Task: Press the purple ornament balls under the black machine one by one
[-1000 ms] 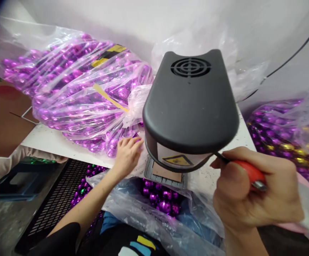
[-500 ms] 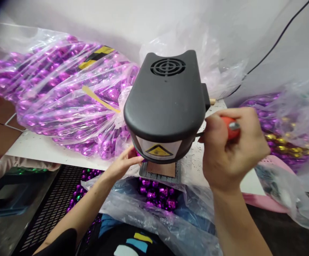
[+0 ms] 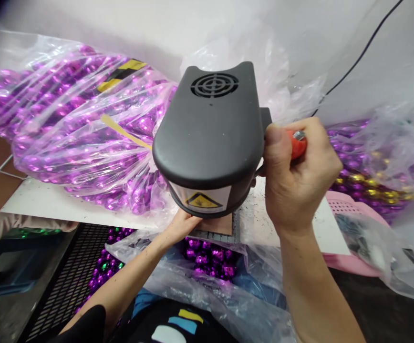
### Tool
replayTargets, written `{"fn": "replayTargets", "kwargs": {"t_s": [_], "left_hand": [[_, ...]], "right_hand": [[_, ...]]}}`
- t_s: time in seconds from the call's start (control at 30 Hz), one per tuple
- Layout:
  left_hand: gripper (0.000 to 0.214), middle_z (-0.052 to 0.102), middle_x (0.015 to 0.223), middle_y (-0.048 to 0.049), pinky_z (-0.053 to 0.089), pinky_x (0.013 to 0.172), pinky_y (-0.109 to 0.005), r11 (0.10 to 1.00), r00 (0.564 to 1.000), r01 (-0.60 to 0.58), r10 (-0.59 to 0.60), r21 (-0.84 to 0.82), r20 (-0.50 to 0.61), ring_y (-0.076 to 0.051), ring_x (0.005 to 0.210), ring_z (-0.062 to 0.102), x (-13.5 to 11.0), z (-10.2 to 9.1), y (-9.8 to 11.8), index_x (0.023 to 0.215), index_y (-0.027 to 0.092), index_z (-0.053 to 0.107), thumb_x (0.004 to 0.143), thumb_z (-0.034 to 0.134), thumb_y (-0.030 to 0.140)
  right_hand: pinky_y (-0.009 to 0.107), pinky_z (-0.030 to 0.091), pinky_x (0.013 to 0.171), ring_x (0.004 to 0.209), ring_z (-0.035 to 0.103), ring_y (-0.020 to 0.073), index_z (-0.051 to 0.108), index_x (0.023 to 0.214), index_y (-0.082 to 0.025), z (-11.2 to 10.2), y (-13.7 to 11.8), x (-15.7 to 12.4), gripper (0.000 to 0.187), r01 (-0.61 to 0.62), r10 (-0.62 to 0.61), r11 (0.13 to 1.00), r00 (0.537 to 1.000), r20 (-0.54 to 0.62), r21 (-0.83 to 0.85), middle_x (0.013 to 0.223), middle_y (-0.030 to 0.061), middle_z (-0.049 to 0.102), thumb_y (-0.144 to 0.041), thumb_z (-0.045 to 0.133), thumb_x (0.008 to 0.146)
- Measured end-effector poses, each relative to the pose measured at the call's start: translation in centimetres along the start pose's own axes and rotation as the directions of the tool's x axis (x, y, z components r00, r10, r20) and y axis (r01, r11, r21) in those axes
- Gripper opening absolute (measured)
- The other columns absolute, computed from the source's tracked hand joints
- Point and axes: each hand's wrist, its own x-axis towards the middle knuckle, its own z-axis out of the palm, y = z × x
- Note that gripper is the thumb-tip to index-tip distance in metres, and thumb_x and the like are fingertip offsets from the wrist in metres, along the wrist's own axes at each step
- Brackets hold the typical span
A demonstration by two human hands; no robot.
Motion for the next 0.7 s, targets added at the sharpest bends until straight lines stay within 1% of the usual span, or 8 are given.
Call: {"fn": "replayTargets", "kwargs": {"t_s": [0.07,0.17,0.27,0.33,0.37,0.47,0.6,0.7], "left_hand": [[0.039,0.067,0.122,-0.0078,0.049,0.102,-0.043,0.987,0.997,-0.070,0.072,0.146,-0.007,-0.025,0.112,0.063,-0.1,0.6,0.1,0.127,0.021,0.058,0.093,0.061,0.041],[0.039,0.065,0.124,-0.0106,0.048,0.103,-0.046,0.932,0.983,-0.169,0.181,0.320,-0.009,-0.027,0.116,0.061,-0.4,1.5,0.1,0.127,0.021,0.057,0.094,0.059,0.042],[0.037,0.065,0.123,-0.0127,0.044,0.107,-0.051,0.888,0.964,-0.200,0.255,0.414,-0.082,-0.030,0.120,0.058,-0.5,2.4,-0.2,0.121,0.020,0.059,0.093,0.060,0.044],[0.037,0.064,0.126,-0.0138,0.041,0.109,-0.053,0.884,0.953,-0.208,0.280,0.419,-0.118,-0.031,0.123,0.056,-0.5,2.9,-0.6,0.122,0.019,0.057,0.093,0.059,0.043],[0.038,0.063,0.128,-0.0140,0.039,0.111,-0.055,0.886,0.952,-0.216,0.284,0.410,-0.113,-0.030,0.124,0.055,-0.5,3.0,-0.8,0.124,0.019,0.056,0.094,0.058,0.042],[0.036,0.062,0.129,-0.0133,0.033,0.116,-0.058,0.893,0.962,-0.227,0.269,0.388,-0.057,-0.029,0.125,0.054,-0.5,3.1,-0.9,0.126,0.020,0.054,0.095,0.055,0.038],[0.030,0.065,0.120,-0.0100,0.032,0.118,-0.057,0.907,0.972,-0.212,0.233,0.363,-0.013,-0.029,0.121,0.056,-0.3,2.8,0.0,0.119,0.023,0.060,0.092,0.058,0.035],[0.029,0.065,0.115,-0.0081,0.033,0.118,-0.056,0.920,0.981,-0.175,0.195,0.351,-0.021,-0.029,0.118,0.057,0.0,2.8,0.7,0.114,0.025,0.062,0.087,0.065,0.036]], "right_hand": [[0.018,0.029,0.057,0.057,0.041,0.0006,0.057,0.078,-0.011,0.0,-0.1,0.0,0.037,-0.009,0.009,1.000,1.000,0.006,0.008,0.058,-0.0059,0.044,-0.045,0.055,0.093],[0.018,0.030,0.057,0.056,0.041,0.0006,0.056,0.078,-0.011,-0.1,-0.3,0.0,0.038,-0.028,0.027,1.000,0.999,0.019,0.015,0.058,-0.0060,0.045,-0.046,0.055,0.093],[0.018,0.031,0.056,0.057,0.042,0.0013,0.057,0.079,-0.012,-0.2,-0.3,0.1,0.042,-0.043,0.043,0.999,0.999,0.029,0.019,0.058,-0.0055,0.045,-0.051,0.052,0.093],[0.018,0.031,0.057,0.059,0.041,0.0014,0.057,0.078,-0.011,-0.3,-0.3,0.1,0.047,-0.048,0.048,0.999,0.998,0.026,0.012,0.059,-0.0047,0.045,-0.056,0.052,0.092],[0.018,0.030,0.057,0.060,0.041,0.0013,0.058,0.078,-0.011,-0.3,-0.3,0.2,0.048,-0.049,0.049,0.999,0.998,0.028,0.010,0.060,-0.0043,0.046,-0.057,0.051,0.092],[0.018,0.031,0.060,0.064,0.042,0.0016,0.059,0.080,-0.012,-0.4,-0.3,0.0,0.046,-0.024,0.024,1.000,0.999,0.026,0.011,0.064,-0.0034,0.047,-0.055,0.051,0.093],[0.020,0.035,0.058,0.063,0.043,0.0030,0.062,0.085,-0.014,-0.9,-0.3,-1.7,0.038,0.077,-0.079,0.996,0.995,-0.056,-0.037,0.071,-0.0015,0.052,-0.048,0.047,0.096],[0.024,0.038,0.058,0.064,0.049,0.0057,0.066,0.086,-0.018,-1.7,0.4,-3.8,0.026,0.167,-0.170,0.985,0.978,-0.118,-0.029,0.075,0.0004,0.057,-0.042,0.056,0.092]]}}
